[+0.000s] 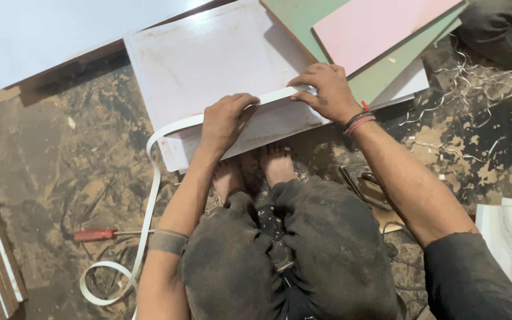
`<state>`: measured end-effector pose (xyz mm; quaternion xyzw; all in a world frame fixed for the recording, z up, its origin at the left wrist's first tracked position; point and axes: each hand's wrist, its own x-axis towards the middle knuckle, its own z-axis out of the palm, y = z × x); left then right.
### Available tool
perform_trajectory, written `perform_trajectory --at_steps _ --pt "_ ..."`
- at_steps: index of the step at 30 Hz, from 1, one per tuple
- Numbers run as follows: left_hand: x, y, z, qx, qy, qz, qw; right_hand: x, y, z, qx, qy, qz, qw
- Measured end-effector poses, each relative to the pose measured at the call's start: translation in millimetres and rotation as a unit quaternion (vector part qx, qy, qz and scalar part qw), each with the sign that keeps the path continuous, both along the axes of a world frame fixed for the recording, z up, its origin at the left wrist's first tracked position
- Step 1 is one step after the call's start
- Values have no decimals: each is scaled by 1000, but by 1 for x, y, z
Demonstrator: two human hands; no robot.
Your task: The person sits on the workshop floor and applies white edge banding tape to the edges of laminated boards using a hand-held edge-banding iron. They press the heated iron along the taped edge, then press and align the band by hand, working on one board edge at a time.
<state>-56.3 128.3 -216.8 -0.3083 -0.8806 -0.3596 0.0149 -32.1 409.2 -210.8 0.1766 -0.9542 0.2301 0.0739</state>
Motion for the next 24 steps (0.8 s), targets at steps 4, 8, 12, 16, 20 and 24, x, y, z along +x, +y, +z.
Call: perform_trajectory --at_steps 4,8,12,16,20,24 --pt "-1 1 0 46 16 -1 999 29 18 4 -49 85 -36 995" --pt "-1 12 -1 56 3 8 998 115 73 -2 30 -135 -222 965" --pt "1 34 -5 72 12 5 997 196 121 -24 138 -479 -226 837" --pt "-1 42 -7 75 0 5 997 240 121 -40 219 -385 -177 879" --pt "-2 37 -7 57 -1 17 998 230 105 -39 110 -404 -205 885" --pt "-1 36 -6 67 -5 22 997 203 95 -12 -18 -417 -260 871"
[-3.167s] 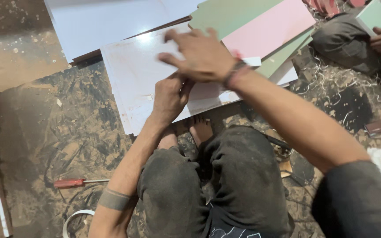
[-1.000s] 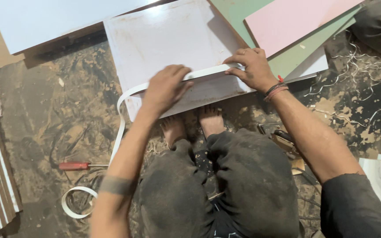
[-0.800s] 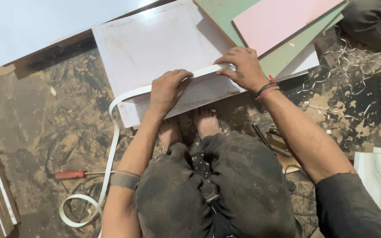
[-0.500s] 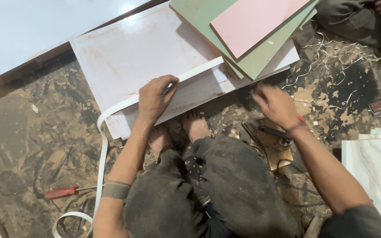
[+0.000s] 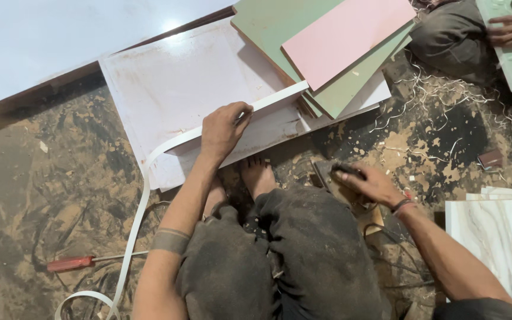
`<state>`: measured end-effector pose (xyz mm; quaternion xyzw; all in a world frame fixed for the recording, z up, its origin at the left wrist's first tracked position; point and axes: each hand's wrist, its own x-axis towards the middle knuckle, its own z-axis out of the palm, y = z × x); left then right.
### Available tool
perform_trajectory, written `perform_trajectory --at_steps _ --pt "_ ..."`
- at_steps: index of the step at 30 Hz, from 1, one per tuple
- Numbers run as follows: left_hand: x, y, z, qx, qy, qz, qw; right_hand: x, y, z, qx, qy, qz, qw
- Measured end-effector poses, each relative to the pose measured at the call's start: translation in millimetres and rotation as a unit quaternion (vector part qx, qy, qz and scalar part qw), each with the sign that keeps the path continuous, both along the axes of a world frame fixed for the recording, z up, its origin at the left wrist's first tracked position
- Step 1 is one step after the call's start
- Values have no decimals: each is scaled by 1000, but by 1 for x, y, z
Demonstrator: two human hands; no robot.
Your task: The person sits on the workshop floor and applies white edge banding tape to the edges of laminated boards using a hand-held edge-banding iron. They press the heated iron along the taped edge, then press and align the band by hand, working on one board edge at a time.
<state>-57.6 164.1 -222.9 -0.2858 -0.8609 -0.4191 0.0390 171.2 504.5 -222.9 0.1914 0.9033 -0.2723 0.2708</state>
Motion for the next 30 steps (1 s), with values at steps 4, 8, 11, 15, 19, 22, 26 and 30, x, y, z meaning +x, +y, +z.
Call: perform_trajectory --at_steps 4,8,11,15,19,22,26,30 --pt "0 -1 -1 0 -6 -5 1000 -38 4 44 -109 94 -144 979" --pt "1 -3 -2 12 8 -16 1000 -101 -1 79 -146 279 -132 940" --pt "0 -4 -3 -4 -24 -10 1000 -162 -10 94 -143 292 -85 942" --pt "-2 -5 -5 0 -31 -9 999 -208 -19 100 -91 270 -29 958" --pt "-3 -6 -7 3 -47 -10 999 -219 -36 95 -49 268 34 962" --pt "-3 -5 -8 7 -44 -12 999 -222 -67 88 -19 283 85 955" --pt "1 -14 -4 9 -12 -19 1000 -223 -119 82 38 303 129 943" --pt "10 -59 6 -63 16 9 998 -225 -154 86 11 328 141 934"
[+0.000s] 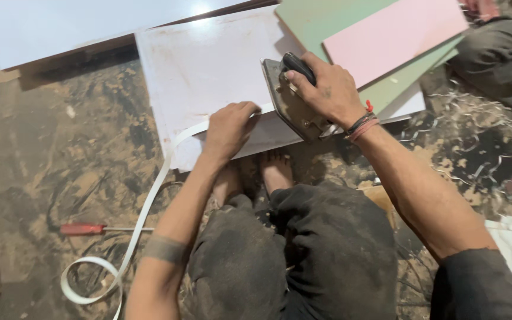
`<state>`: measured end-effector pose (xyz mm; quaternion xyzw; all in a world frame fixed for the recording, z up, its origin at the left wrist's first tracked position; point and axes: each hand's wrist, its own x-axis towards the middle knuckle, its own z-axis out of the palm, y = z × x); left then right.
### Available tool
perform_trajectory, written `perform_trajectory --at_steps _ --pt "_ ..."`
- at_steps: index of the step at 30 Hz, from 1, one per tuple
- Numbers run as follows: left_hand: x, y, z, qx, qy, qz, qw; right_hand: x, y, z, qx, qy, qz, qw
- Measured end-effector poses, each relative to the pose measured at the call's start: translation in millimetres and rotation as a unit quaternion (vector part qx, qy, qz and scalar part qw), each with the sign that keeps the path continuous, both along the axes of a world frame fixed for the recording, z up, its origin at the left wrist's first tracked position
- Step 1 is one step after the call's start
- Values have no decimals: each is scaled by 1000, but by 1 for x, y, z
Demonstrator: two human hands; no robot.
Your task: The person sits on the workshop floor and applies white edge banding tape to the edges of laminated boards using a hand-held edge-banding iron. They press the heated iron along the taped edge, then press and align the band by hand, working on one board edge at a time.
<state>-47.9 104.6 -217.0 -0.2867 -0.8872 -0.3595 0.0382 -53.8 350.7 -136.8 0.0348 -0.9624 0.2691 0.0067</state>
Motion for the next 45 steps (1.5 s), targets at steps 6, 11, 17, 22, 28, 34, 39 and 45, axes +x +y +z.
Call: perform_trajectory --at_steps 6,11,17,22,28,34,39,45 --pt "22 -87 16 -25 15 39 999 -3 -39 3 -10 -45 10 999" --pt "25 -89 21 7 3 41 999 0 -44 -9 -13 -47 30 998" --pt "27 -87 19 -32 -12 57 998 4 33 -9 61 18 15 998" --pt "27 -93 13 -10 -2 59 998 7 104 6 41 -3 -57 998" --pt "26 -97 12 7 -16 48 999 4 91 -1 44 -21 -56 997" --pt "25 -100 12 6 -37 44 998 -4 -11 -9 -17 -23 60 998" --pt "26 -119 6 8 -50 48 998 -1 -112 -11 -31 -79 89 992" --pt "37 -168 -9 102 -113 141 978 1 -170 -10 -65 -60 112 990"
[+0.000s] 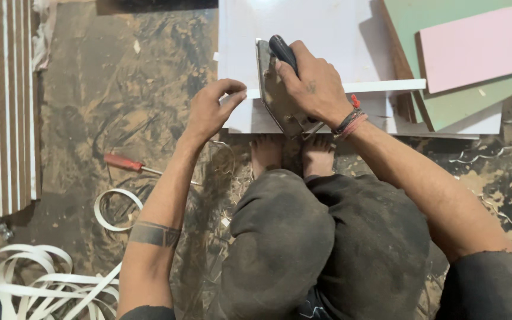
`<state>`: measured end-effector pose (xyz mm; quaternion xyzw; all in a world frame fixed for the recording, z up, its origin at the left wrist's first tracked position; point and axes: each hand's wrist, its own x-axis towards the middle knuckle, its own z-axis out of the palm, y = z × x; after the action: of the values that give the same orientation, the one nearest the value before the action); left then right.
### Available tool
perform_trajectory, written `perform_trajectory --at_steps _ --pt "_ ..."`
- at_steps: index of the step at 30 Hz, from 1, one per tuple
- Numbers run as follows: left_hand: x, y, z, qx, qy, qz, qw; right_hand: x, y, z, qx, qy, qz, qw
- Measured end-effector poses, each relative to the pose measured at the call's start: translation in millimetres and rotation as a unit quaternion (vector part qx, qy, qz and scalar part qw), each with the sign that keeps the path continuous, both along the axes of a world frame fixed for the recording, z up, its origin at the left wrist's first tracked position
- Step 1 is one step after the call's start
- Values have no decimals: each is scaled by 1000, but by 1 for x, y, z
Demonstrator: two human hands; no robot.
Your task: The person sits on the workshop floor and applies white edge banding tape to the edges of laminated boards using a hand-held edge-banding iron. They press the heated iron along the taped edge, then press and align the band by hand, working on one board edge at a time.
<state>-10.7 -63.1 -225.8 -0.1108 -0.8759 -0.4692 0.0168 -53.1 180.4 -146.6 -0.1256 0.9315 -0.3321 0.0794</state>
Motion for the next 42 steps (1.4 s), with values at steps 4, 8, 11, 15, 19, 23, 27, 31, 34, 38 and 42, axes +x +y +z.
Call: perform_trajectory --at_steps 4,8,11,15,19,23,27,31,34,38,42 --pt "-7 -9 -18 49 -102 30 993 0 -14 -2 -7 -1 7 1000" --pt "-18 -10 -34 39 -140 19 989 1 -19 -1 10 5 8 1000" --pt "-21 -10 -41 111 -157 2 981 1 -21 1 12 -11 6 1000" --pt "-16 -2 -46 81 -117 29 989 3 -22 2 0 -19 7 1000" --pt "-7 5 -50 86 -100 51 990 4 -23 0 0 -12 13 1000" --pt "-4 5 -48 68 -74 60 993 5 -24 -2 25 -6 14 1000" --pt "-8 0 -37 32 -107 62 992 5 -24 0 38 4 19 999" --pt "-13 -6 -24 -7 -103 53 993 6 -25 1 45 -2 14 999" --pt "-8 -1 -25 -34 -67 64 995 6 -26 1 45 -21 8 999" --pt "12 -3 -45 -2 -5 92 996 7 -25 3 39 -8 10 999" --pt "44 -19 -66 -70 -275 114 952 7 -23 3 24 1 17 1000"
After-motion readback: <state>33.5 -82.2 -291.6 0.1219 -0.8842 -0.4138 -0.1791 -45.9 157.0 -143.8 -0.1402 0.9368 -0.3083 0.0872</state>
